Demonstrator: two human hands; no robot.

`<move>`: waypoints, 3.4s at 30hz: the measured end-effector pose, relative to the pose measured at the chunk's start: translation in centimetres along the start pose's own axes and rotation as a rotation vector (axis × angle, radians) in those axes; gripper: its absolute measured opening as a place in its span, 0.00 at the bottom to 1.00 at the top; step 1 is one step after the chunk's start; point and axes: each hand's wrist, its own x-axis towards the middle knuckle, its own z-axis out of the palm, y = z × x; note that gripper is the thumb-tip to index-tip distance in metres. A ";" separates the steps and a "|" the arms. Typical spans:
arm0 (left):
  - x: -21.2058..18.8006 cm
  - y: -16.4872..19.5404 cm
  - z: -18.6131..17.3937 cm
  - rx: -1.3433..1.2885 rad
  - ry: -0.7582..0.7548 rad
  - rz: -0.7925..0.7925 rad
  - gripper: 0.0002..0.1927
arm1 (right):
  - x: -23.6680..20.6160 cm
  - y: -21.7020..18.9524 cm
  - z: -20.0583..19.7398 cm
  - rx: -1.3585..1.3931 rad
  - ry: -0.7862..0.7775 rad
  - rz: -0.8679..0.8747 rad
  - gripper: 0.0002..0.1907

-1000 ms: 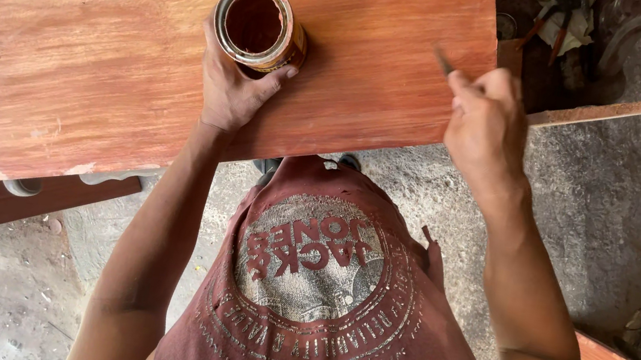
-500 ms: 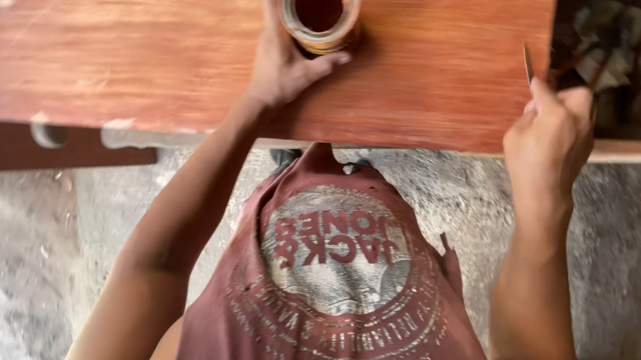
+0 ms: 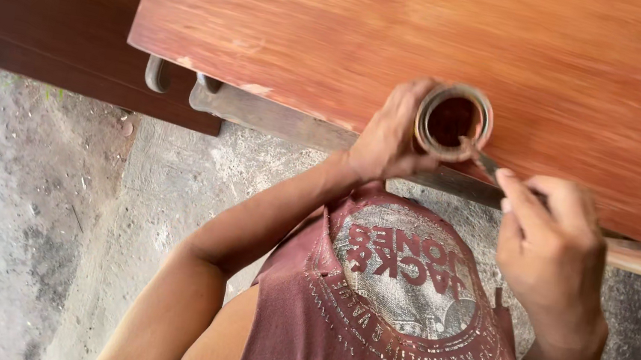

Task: The person holds a can of wood stain in one hand and uses a small flat blade to spread the stain over wooden furniture panels, working the liquid into the surface and along edges. They reposition the panels and move between boards, coating different sections of each panel.

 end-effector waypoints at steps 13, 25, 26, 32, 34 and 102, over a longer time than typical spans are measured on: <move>-16.1 -6.5 -17.5 -0.019 0.339 -0.053 0.50 | 7.1 -9.8 7.9 0.063 -0.273 0.055 0.16; -24.0 -11.8 -21.7 -0.116 0.296 -0.561 0.44 | 7.2 -9.5 19.7 0.163 -0.174 0.212 0.15; -24.1 -12.0 -21.6 -0.130 0.286 -0.547 0.45 | 7.0 -9.3 19.2 0.074 -0.096 0.275 0.15; -24.4 -12.7 -21.0 -0.279 0.229 -0.566 0.48 | 6.2 -9.4 19.0 -0.087 -0.068 0.391 0.11; -24.3 -12.9 -20.7 -0.257 0.202 -0.575 0.49 | 6.0 -10.8 18.3 0.060 -0.187 0.332 0.14; -2.7 -27.1 -37.6 -0.252 0.214 -0.961 0.26 | 2.1 -4.1 23.4 1.701 1.159 1.066 0.20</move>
